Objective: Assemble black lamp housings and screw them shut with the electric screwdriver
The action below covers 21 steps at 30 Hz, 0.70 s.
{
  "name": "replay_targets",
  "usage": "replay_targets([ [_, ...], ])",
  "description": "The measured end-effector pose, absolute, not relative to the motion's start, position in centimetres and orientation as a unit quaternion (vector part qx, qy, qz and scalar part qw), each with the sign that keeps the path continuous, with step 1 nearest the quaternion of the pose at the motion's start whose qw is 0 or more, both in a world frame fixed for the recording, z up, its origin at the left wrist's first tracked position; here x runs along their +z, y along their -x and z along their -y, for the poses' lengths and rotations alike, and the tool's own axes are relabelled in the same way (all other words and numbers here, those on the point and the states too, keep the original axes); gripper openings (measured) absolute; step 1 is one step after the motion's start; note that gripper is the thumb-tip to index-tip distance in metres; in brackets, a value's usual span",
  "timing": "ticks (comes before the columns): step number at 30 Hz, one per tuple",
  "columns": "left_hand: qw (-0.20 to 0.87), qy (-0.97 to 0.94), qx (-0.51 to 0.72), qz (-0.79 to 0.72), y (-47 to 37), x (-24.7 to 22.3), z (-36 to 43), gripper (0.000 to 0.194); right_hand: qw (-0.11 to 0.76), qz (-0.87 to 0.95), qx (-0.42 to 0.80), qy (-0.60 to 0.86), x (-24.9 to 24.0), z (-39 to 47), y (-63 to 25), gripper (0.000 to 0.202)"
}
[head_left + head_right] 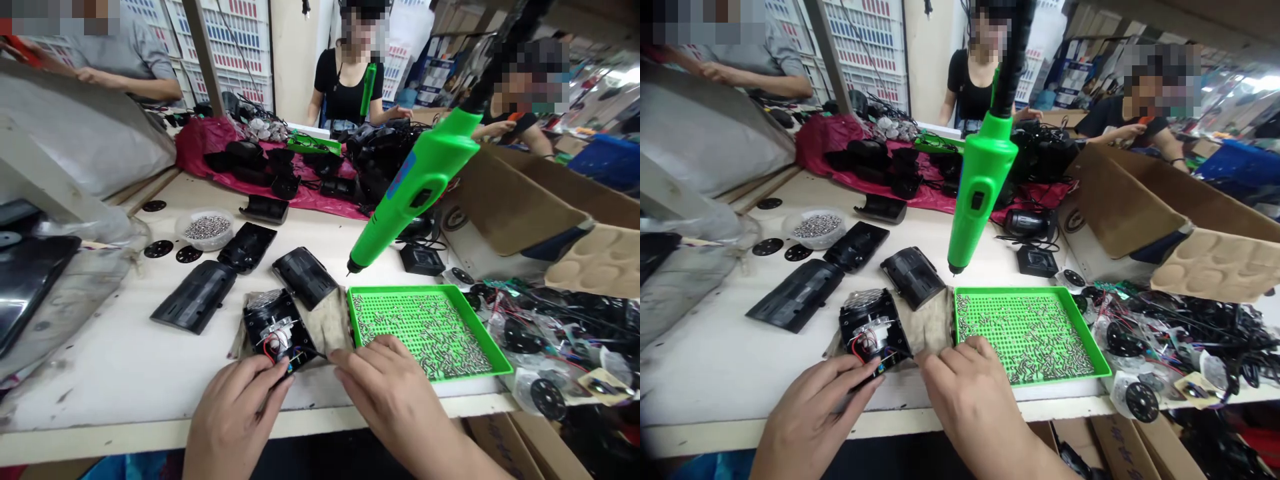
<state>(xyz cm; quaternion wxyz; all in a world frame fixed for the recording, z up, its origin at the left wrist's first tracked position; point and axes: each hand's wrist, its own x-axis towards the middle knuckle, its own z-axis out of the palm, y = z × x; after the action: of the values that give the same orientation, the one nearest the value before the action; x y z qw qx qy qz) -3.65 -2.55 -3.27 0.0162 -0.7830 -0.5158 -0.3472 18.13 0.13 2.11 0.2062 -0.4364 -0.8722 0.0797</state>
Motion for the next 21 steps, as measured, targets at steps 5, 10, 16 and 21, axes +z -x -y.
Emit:
replay_targets([
  [5,0.026,0.772,-0.369,0.516,3.0,-3.3,2.4,0.015,0.219,0.863,0.066,0.451,1.9,-0.2,-17.3,0.02],
  [10,0.032,0.773,-0.377,0.51,2.9,-3.2,2.3,0.014,0.201,0.854,0.031,0.478,1.6,-0.5,-16.2,0.021],
  [16,0.031,0.779,-0.367,0.508,2.7,-3.2,2.1,0.015,0.131,0.852,-0.054,0.504,2.4,-1.8,-14.3,0.018],
  [21,0.038,0.781,-0.366,0.505,2.1,-3.1,1.6,0.014,0.012,0.859,-0.067,0.507,3.5,-3.7,-13.1,0.014],
])
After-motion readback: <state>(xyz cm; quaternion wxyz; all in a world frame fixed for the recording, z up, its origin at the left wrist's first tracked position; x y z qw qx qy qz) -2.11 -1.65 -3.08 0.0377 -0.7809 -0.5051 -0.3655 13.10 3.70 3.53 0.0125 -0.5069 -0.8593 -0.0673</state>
